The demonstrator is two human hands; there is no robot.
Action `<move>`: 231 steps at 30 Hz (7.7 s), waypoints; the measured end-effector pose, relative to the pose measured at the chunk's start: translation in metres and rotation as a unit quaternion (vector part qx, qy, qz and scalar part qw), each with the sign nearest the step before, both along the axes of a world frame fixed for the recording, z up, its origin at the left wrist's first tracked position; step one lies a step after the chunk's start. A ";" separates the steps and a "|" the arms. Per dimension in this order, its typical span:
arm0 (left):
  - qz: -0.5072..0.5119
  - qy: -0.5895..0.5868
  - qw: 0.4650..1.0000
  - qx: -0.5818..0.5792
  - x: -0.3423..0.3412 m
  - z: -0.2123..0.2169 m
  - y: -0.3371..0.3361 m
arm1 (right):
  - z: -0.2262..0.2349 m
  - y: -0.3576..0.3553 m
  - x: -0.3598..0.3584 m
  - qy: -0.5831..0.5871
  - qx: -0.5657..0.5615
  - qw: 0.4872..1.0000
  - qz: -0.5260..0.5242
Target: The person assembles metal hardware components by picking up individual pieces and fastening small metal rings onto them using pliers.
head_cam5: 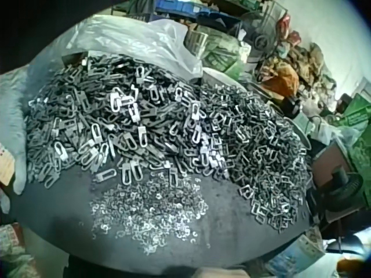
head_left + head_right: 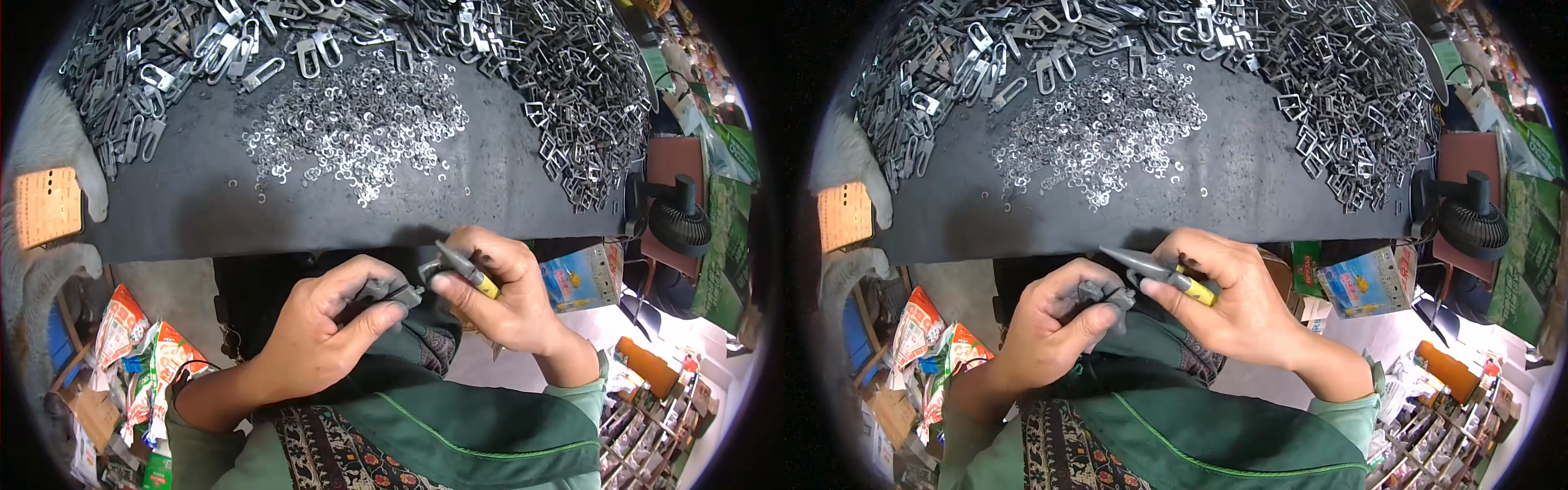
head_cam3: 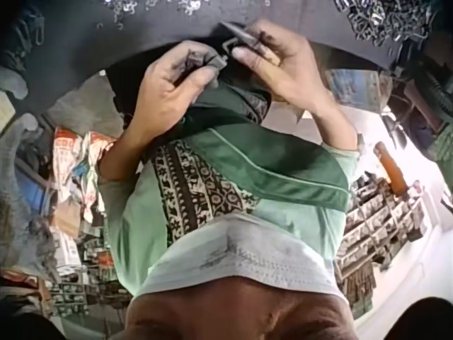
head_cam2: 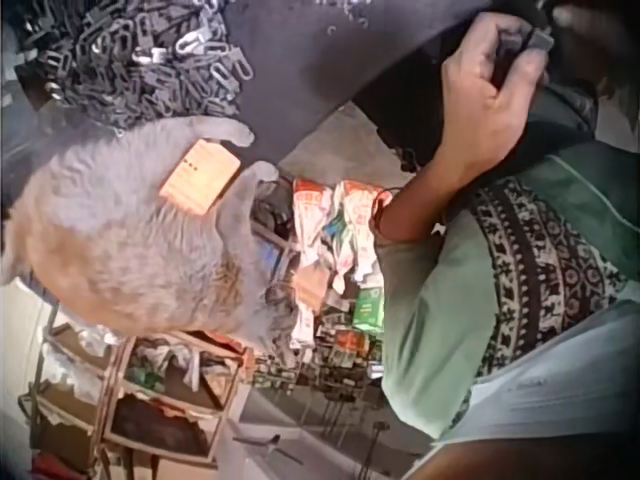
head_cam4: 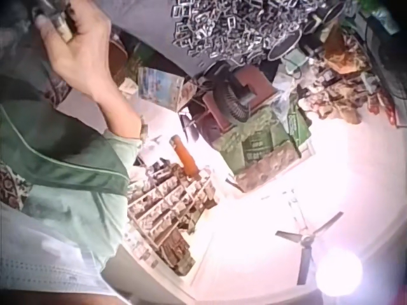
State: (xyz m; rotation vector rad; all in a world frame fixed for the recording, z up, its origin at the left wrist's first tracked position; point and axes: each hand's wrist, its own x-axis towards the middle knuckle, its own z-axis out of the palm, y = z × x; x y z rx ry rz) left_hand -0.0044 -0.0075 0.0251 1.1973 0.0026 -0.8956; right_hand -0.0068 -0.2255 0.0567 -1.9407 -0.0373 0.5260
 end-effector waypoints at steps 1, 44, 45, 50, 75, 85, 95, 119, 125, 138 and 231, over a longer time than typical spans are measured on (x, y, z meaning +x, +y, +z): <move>-0.007 -0.025 0.999 0.018 0.000 -0.001 -0.001 | -0.001 0.000 -0.003 -0.008 0.009 1.000 -0.015; -0.073 0.106 0.989 -0.067 -0.002 -0.018 0.012 | 0.007 -0.021 0.030 -0.338 -0.532 0.769 0.109; -0.060 0.096 0.991 -0.075 -0.003 -0.018 0.011 | 0.007 -0.020 0.031 -0.340 -0.531 0.768 0.112; -0.033 0.070 0.994 -0.079 -0.003 -0.018 0.009 | 0.008 -0.019 0.032 -0.331 -0.533 0.770 0.117; -0.024 0.048 0.995 -0.083 0.013 -0.024 0.007 | 0.022 -0.020 0.023 -0.347 -0.306 0.844 0.271; -0.026 0.019 0.997 -0.068 0.020 -0.012 0.001 | 0.024 -0.022 0.023 -0.428 -0.329 0.800 0.261; -0.050 0.042 0.998 0.022 -0.001 0.004 0.015 | 0.020 -0.027 -0.002 -0.362 -0.295 0.858 0.213; 0.024 -0.057 0.998 0.028 0.005 -0.010 -0.009 | 0.010 -0.011 0.019 -0.031 -0.011 0.998 0.044; 0.030 -0.038 0.999 -0.014 0.007 -0.005 -0.011 | 0.001 -0.001 0.001 -0.071 0.007 0.997 -0.039; 0.094 -0.512 0.840 0.155 -0.006 -0.019 -0.020 | -0.002 0.001 -0.008 0.058 0.053 0.996 -0.037; 0.009 0.035 0.999 -0.009 0.020 -0.006 0.015 | 0.043 -0.014 0.053 -0.383 -0.349 0.782 0.345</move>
